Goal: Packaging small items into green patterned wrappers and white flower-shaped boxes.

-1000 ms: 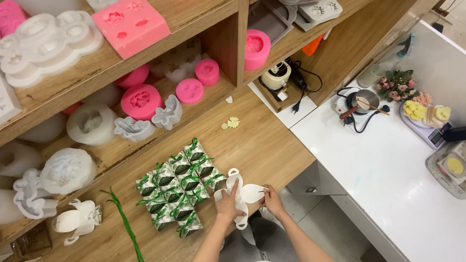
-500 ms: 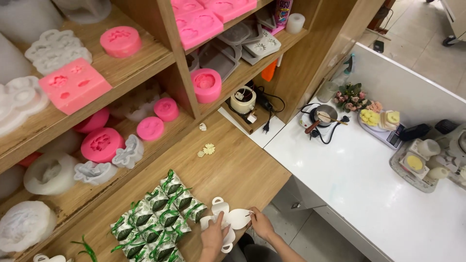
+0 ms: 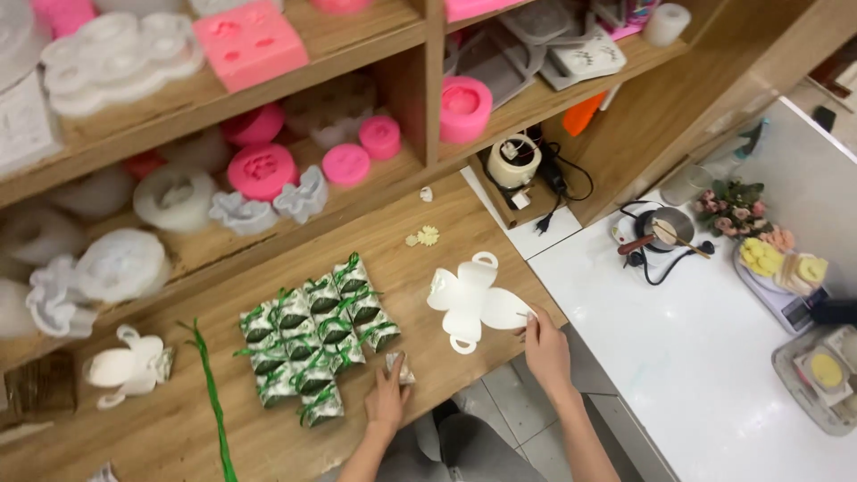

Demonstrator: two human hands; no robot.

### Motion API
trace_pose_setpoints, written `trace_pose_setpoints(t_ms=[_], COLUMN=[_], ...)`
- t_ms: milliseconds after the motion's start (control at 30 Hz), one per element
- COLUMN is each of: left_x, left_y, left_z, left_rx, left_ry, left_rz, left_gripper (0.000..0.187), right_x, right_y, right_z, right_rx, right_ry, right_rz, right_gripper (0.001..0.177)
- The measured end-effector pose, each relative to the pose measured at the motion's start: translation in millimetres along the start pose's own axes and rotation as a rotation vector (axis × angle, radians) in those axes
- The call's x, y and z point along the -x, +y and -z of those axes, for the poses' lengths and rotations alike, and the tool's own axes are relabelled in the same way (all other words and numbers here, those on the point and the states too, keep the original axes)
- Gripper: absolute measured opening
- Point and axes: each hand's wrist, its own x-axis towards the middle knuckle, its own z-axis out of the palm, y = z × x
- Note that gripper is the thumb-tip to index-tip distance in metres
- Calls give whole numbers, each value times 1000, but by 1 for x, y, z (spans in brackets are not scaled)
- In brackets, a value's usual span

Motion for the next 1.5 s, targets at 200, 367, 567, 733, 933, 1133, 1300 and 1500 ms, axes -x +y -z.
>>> trace_pose_setpoints(t_ms=[200, 367, 567, 733, 933, 1133, 1300, 1500], left_x=[29, 72, 88, 98, 87, 46, 3, -38], left_y=[35, 30, -35, -122, -294, -422, -473, -531], left_z=[57, 85, 116, 166, 196, 225, 232, 192], left_rx=[56, 282, 455, 549, 606, 648, 434, 586], left_ry=[-44, 160, 392, 331, 661, 603, 522, 364], left_rz=[220, 143, 246, 388, 420, 421, 475, 540], left_gripper=[100, 80, 43, 35, 43, 59, 45, 48], right_x=[0, 20, 25, 62, 122, 146, 151, 146], right_y=[-58, -90, -76, -127, -222, -261, -290, -304], right_z=[-9, -33, -115, -189, -294, -409, -493, -572], right_rx=[-93, -38, 46, 207, 355, 534, 601, 628], right_ry=[-149, -272, -290, -331, -391, -332, -340, -380], right_rz=[197, 261, 581, 531, 527, 604, 640, 500], right_gripper=[37, 35, 23, 16, 22, 23, 27, 32])
